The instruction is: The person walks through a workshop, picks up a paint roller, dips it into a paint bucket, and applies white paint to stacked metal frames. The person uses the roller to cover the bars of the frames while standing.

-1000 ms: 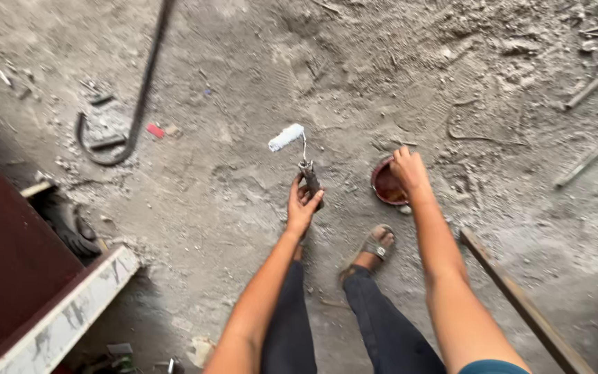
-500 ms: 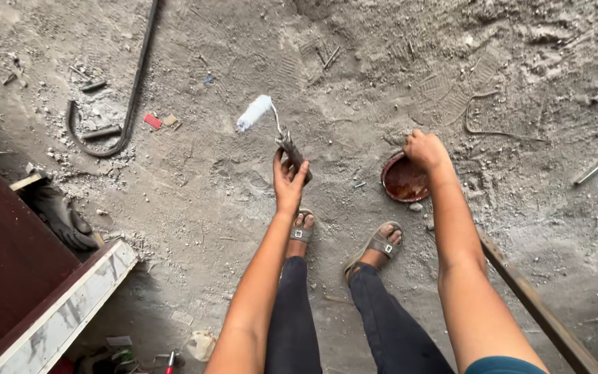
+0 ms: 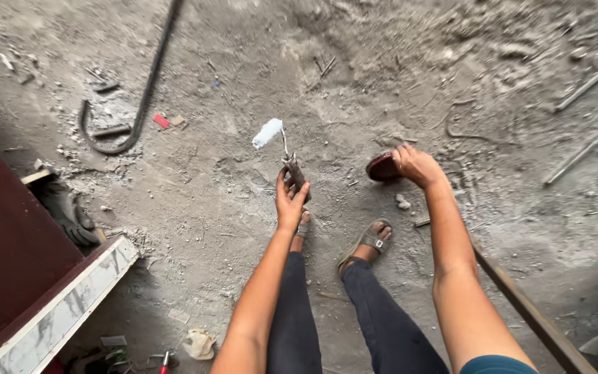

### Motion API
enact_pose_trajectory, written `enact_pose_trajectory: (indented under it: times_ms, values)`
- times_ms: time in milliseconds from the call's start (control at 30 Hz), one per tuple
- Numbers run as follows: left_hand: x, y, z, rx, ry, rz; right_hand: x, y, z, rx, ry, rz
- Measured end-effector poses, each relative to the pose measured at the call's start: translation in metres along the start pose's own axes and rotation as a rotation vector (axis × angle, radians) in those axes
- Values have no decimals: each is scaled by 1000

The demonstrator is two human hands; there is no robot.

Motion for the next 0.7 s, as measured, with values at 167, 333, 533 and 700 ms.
enact_pose_trajectory:
  times_ms: [167, 333, 533, 700]
  values:
    - [40, -7, -49, -86, -35, -70, 5, 92, -50, -9, -202, -37]
    - [75, -43, -136, -24, -120, -76, 3, 245, -102, -54, -479, -296]
    - [160, -100, -294, -133, -315, 14, 74, 440, -137, -270, -850, -491]
    - [217, -130, -399, -40, -215, 154, 137, 586, -152, -350, -1042, -558]
Point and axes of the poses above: each hand's wrist, its own x-axis away from the middle knuckle, its own y-axis out of the back of the hand, z = x × y, the point moved 9 cm from there along -x, towards the middle knuckle, and after that the axes turned 15 degrees about x, right-handed, at the moved point
